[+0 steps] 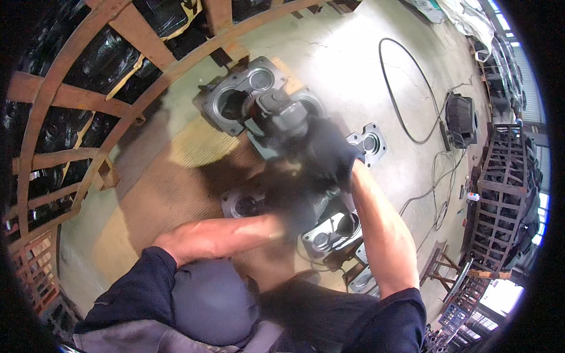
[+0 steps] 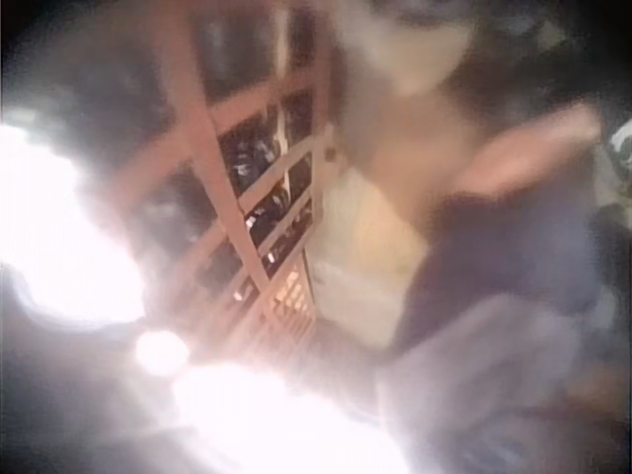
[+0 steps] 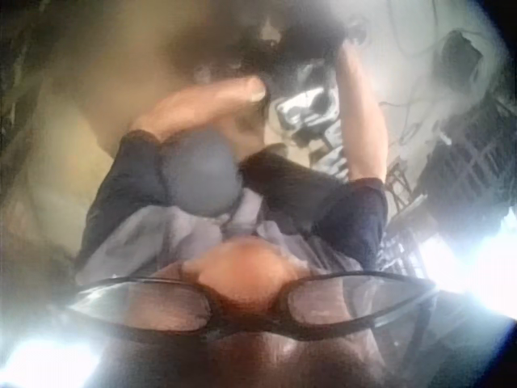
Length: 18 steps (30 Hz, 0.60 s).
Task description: The person uses a handheld angle grinder to smooth the surfaces of several metal engine parts laid out on the floor. They systematically move from one part to the next, grinding the edges and inner surfaces, then repositioning the parts to access different areas.
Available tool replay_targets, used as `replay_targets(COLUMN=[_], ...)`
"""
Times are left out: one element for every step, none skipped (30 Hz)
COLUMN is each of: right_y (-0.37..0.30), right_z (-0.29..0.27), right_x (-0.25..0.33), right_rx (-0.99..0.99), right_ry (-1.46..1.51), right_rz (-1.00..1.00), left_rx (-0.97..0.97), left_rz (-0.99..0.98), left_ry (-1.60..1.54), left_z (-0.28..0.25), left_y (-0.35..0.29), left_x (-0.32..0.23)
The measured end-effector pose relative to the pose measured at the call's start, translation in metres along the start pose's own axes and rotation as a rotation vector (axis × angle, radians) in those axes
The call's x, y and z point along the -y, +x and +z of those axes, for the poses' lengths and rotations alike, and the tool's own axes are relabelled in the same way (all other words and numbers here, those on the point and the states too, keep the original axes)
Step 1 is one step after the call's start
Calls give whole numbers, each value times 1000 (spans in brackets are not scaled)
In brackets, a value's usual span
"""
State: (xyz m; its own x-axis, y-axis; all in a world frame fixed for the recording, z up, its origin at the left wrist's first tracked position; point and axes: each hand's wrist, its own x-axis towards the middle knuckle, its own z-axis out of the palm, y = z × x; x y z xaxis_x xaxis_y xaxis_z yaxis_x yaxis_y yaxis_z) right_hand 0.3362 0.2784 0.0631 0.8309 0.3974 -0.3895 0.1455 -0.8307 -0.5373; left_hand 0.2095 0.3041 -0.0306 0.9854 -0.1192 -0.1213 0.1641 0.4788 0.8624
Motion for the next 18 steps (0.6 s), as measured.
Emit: replay_targets(right_y=[5,13,23,32,35,26,18,11,12,14,16,16,7,2,0,1,2,3], right_z=[-5,-6,-9,-14,-18,-26,-35,-35,-32,-29,-26,-25,-15,-15,-15,-12,-9,-8], right_x=[-6,-4,-8,-12,-14,-21,-25,-24,-26,-27,-19,-12,-5,6,14,11,8,6], right_rx=[17,47,46,36,-1,-76,-154,-206,-177,-145,-37,60,-31,5,44,68,89,111], right_ry=[-49,-90,-148,-212,-188,-105,-7,84,63,43,59,69,112,127,150,150,143,136], right_rz=[-10,-41,-115,-182,-213,-214,-222,-226,-167,-114,-60,3,45,103,152,140,128,117], left_rx=[59,107,157,213,88,98,110,140,141,123,89,78,79,89,100,111,124,137], left_rz=[-8,2,10,17,23,2,-14,-122,-121,-76,-24,11,30,33,30,23,20,24], left_ry=[-146,-157,-167,-183,56,150,248,89,45,18,-7,-32,-59,-80,-90,-84,-76,-63], left_z=[-1,-6,-11,-14,-6,-1,3,2,1,2,1,4,6,7,7,6,5,5], left_y=[6,21,37,53,64,55,48,60,61,57,50,43,34,24,15,7,2,0], left_x=[-3,4,12,19,21,0,-21,-16,-11,-6,-1,0,2,-1,-2,-3,-5,-5])
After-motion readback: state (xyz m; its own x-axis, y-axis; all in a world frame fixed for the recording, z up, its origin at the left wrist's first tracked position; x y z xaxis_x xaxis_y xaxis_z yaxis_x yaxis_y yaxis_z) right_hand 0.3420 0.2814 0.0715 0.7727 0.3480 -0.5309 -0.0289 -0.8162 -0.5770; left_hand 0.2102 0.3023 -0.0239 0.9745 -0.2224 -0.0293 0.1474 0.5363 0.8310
